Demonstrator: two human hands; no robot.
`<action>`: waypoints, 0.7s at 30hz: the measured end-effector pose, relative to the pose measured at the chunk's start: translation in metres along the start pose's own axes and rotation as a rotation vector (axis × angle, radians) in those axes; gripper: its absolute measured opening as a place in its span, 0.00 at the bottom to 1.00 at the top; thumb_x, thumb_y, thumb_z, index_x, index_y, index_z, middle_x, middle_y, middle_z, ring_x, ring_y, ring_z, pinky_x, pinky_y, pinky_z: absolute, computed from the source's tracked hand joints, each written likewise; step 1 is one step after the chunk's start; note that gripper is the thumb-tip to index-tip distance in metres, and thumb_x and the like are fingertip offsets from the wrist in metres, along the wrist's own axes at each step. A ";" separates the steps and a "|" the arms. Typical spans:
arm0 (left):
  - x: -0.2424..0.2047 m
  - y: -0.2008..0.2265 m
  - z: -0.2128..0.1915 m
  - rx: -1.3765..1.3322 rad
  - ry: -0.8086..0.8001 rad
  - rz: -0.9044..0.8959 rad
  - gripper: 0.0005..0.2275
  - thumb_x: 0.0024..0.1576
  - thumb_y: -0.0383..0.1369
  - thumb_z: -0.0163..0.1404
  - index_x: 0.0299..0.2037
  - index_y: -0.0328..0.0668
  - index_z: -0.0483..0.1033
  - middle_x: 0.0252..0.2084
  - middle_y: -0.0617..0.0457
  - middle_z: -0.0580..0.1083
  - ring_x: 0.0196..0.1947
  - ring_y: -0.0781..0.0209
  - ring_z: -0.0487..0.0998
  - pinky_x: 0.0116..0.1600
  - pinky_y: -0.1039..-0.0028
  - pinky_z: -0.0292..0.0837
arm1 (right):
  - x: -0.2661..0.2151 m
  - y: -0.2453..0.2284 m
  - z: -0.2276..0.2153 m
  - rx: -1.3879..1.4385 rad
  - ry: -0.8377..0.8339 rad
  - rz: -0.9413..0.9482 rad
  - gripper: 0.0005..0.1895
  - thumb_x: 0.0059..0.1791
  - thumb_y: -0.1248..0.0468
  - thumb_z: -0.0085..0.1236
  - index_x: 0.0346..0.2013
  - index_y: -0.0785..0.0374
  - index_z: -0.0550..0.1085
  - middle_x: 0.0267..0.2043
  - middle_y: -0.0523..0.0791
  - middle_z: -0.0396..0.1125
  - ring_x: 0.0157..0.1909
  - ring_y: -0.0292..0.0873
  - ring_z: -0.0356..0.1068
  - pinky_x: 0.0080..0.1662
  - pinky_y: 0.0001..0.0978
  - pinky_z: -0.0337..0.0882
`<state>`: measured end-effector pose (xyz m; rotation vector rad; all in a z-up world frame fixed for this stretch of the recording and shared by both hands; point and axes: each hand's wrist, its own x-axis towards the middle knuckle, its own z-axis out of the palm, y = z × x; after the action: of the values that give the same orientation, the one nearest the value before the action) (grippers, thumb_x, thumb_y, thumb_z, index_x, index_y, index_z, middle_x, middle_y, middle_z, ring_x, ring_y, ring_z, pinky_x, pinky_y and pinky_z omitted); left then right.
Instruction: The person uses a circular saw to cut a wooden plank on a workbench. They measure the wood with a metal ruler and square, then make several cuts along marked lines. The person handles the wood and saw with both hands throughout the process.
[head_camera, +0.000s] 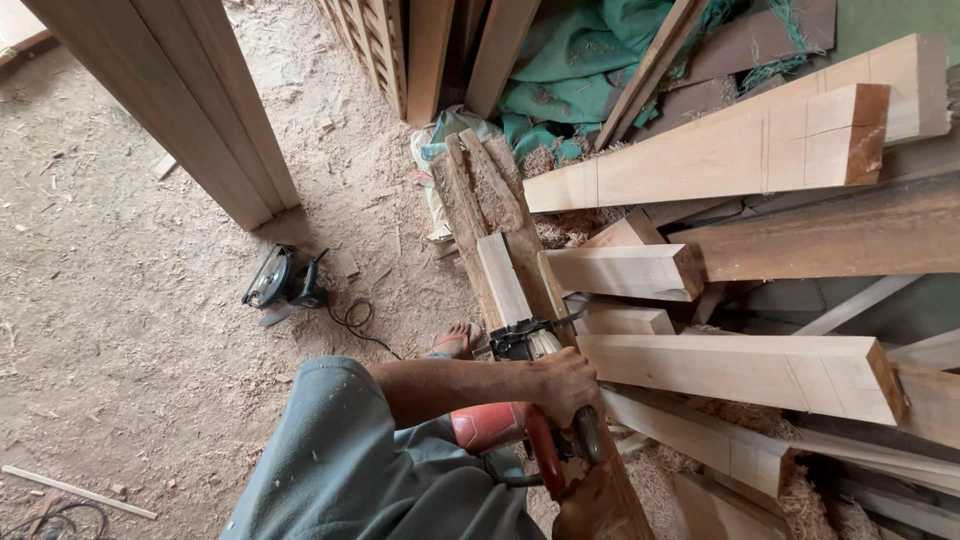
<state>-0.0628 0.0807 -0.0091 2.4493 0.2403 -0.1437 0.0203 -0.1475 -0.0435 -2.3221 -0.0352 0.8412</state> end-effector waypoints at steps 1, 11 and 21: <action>0.000 0.000 -0.001 -0.011 0.005 -0.004 0.21 0.41 0.48 0.67 0.47 0.77 0.82 0.34 0.63 0.81 0.36 0.63 0.81 0.39 0.70 0.78 | 0.001 0.000 0.002 0.057 -0.007 -0.014 0.31 0.59 0.43 0.36 0.49 0.71 0.71 0.29 0.44 0.62 0.28 0.40 0.61 0.31 0.39 0.64; -0.008 0.003 -0.019 0.000 -0.013 -0.006 0.22 0.39 0.48 0.68 0.46 0.75 0.82 0.36 0.61 0.81 0.42 0.59 0.81 0.45 0.63 0.76 | 0.020 0.028 0.003 0.189 -0.037 -0.091 0.28 0.59 0.45 0.37 0.46 0.70 0.71 0.30 0.41 0.61 0.26 0.36 0.58 0.28 0.33 0.62; -0.023 -0.028 -0.009 -0.417 0.300 0.278 0.24 0.39 0.44 0.69 0.48 0.55 0.81 0.48 0.52 0.81 0.50 0.50 0.80 0.55 0.61 0.76 | -0.006 0.018 -0.016 -0.186 0.155 -0.534 0.25 0.62 0.49 0.42 0.44 0.72 0.69 0.33 0.46 0.60 0.29 0.42 0.61 0.32 0.36 0.64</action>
<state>-0.0904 0.1046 -0.0150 2.0515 0.0478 0.3628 0.0211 -0.1723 -0.0417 -2.3687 -0.6594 0.4001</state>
